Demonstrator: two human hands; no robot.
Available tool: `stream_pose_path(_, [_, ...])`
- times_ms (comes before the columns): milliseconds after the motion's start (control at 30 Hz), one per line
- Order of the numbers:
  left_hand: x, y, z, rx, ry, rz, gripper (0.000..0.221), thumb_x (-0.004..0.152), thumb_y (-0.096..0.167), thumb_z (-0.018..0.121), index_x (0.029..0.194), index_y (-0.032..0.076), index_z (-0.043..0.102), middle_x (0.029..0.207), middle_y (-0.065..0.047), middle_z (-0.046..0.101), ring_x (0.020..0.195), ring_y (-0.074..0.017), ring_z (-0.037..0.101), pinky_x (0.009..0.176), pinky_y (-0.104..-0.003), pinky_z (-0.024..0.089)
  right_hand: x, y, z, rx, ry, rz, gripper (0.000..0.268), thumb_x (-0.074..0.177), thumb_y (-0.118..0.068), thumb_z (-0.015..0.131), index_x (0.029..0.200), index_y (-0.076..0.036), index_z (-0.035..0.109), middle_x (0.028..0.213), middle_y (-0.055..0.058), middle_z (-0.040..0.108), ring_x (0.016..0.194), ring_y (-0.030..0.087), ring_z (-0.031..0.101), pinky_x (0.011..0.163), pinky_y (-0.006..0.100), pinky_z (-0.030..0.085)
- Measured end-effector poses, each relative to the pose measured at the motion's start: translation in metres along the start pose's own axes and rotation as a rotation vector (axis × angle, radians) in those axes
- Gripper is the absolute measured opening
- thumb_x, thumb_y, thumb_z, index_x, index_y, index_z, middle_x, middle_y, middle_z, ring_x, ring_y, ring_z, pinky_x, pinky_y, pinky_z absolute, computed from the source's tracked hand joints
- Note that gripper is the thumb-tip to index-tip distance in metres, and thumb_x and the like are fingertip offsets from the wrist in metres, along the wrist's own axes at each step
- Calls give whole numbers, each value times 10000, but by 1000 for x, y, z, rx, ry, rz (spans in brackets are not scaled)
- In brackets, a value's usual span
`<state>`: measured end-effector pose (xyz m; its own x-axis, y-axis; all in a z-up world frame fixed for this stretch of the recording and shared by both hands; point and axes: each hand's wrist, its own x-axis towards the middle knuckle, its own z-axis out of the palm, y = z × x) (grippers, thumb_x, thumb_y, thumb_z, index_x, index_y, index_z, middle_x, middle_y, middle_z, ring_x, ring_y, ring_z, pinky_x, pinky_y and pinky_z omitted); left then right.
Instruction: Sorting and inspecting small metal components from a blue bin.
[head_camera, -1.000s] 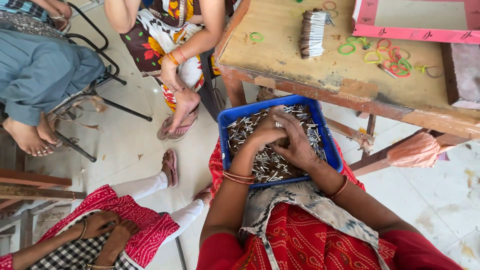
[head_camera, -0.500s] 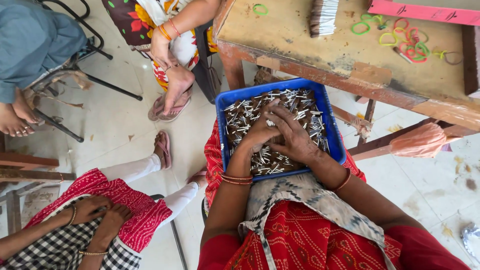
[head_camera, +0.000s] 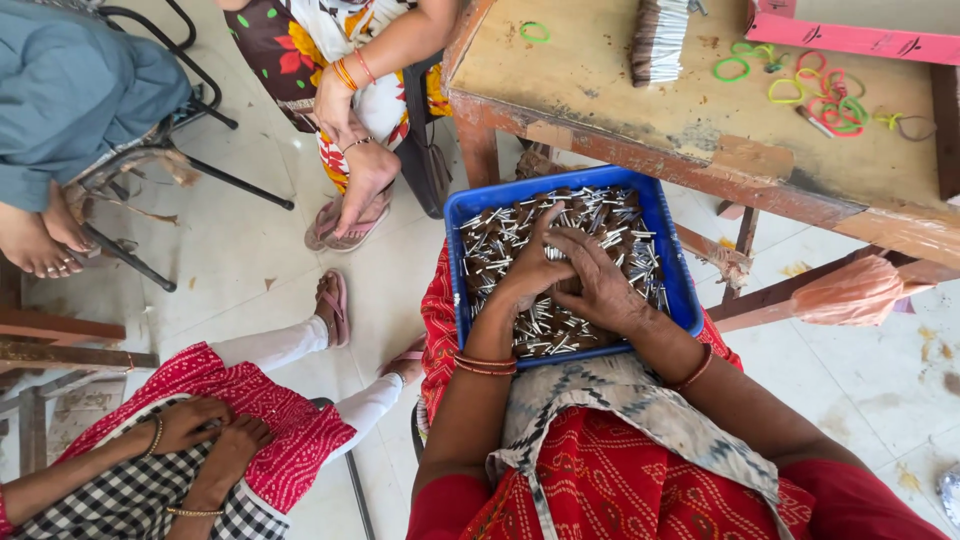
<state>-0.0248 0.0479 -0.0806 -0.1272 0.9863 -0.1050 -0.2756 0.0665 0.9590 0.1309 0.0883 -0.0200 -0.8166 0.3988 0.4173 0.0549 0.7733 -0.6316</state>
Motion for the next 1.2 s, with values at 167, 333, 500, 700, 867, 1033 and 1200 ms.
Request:
stream_pose_path(167, [8,-19,-8,-79,-73,80,1063,744,-81,754,1650,111,232,1474,-175,506,1342,-258,519,1121,-369,437,1,1,-2,-51,-6,-63,844,718,-59,835,1475,-74,463,1465,191,495,1375,375,499,1128,439,453])
stream_pose_path(333, [7,-12,-6,-114,-65,9,1088,721,-62,753,1639,136,203,1426,-156,515,1312,-262,516,1099,-386,443,1,1,-3,-125,-16,-97,831,722,-71,832,1470,-98,472,1467,185,504,1384,375,499,1145,447,440])
stream_pose_path(500, [6,-3,-3,5,-21,44,1058,765,-73,740,1651,131,199,1567,-170,409,1393,-260,464,1133,-384,429,-1,-1,0,-91,-2,17,865,720,-74,820,1491,-88,428,1477,187,492,1367,377,507,1082,430,491])
stream_pose_path(700, [-5,17,3,44,7,-19,1115,734,-83,743,1654,158,160,1598,-163,320,1423,-265,417,1137,-418,413,0,-1,1,-68,-23,35,852,693,-48,824,1463,-91,462,1453,189,503,1335,382,529,1064,437,504])
stream_pose_path(867, [3,0,-3,-52,-9,-34,1125,719,-75,737,1653,158,153,1555,-214,394,1391,-321,471,1123,-435,438,1,3,1,-69,-8,-40,835,715,-45,818,1468,-82,458,1445,188,508,1340,376,532,1087,431,492])
stream_pose_path(1033, [18,-7,-1,-24,-37,48,1076,766,-87,763,1654,106,187,1622,-198,363,1447,-316,433,1138,-397,433,3,2,-6,-76,22,-116,800,752,-93,806,1462,-68,440,1485,174,495,1403,371,491,1169,452,424])
stream_pose_path(1200, [38,7,23,-448,335,135,534,832,-10,766,1318,37,550,1061,-184,710,895,-233,719,758,-374,624,-4,16,-17,221,302,22,706,944,-186,624,1577,-28,354,1605,181,396,1518,314,362,1279,461,267])
